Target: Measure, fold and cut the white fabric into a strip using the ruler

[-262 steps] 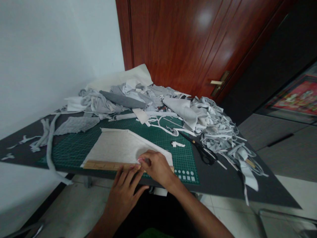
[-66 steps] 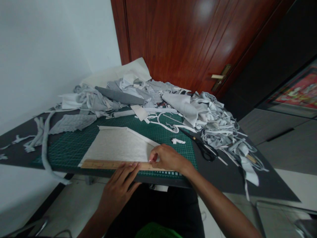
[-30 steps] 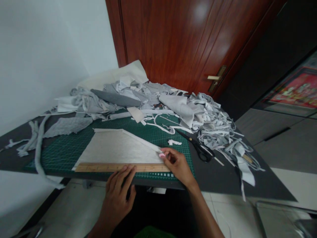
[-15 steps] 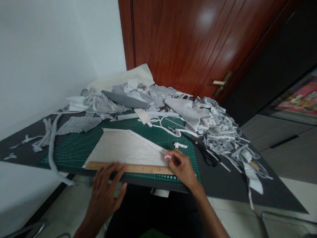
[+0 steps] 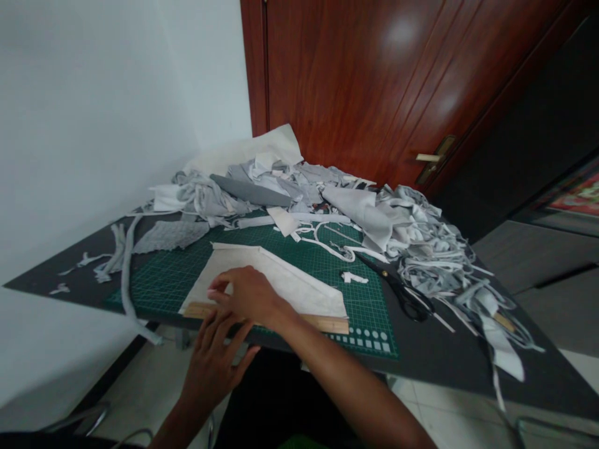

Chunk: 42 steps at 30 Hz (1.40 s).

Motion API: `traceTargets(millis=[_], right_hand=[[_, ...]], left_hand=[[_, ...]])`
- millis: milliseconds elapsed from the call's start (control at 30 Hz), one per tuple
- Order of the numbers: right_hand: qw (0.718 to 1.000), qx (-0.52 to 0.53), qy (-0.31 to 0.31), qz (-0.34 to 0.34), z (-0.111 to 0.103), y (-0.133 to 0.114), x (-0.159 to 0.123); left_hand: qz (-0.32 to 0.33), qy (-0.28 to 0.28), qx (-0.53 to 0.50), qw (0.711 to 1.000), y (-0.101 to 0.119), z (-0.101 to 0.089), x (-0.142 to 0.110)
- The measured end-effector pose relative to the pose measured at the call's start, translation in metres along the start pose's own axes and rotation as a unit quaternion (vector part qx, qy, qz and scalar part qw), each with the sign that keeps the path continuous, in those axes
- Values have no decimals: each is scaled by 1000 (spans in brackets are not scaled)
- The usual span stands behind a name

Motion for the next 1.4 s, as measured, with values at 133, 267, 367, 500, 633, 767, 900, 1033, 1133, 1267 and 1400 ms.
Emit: traceTargets(millis=[133,267,367,500,633,767,900,1033,1133,1267,1400], right_hand=[[999,-37,-33,17,24,-6,21],[998,-49,-32,25,39,-4,26],[998,-51,-20,14,43,-4,28],[997,-65,-29,-1,46,-9,31],[995,-90,-44,-8,43,-15,32],[992,-107,-69,-21,37,-12,29],[992,-95,-74,-30,28,-2,25],[992,-91,-81,-30,21,0,19],[990,-110,-84,-28,19,0,17],[989,-123,-81,-32,16,5,14],[988,-106,-105,-27,7,17,6]], left_hand=[[-9,8,11,1000,1,1,-2],[-13,14,19,1000,1,1,-4],[-12,16,17,1000,0,0,-3],[-2,21,37,999,1,-2,-4],[-2,10,37,999,0,-1,-6],[-8,12,25,1000,-3,-2,-4],[14,20,26,999,-4,-4,-1],[28,18,29,999,-5,-7,3],[32,12,25,999,-5,-10,6],[37,9,37,999,-5,-10,6],[46,15,53,997,-5,-9,4]])
Point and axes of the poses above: each hand's wrist, its own x-axis towards the middle knuckle, its own z-axis out of the palm, y = z × x, the point moved 6 cm from there along x, towards the middle knuckle, and after that the axes turned 9 degrees about z, right-handed, at the moved point
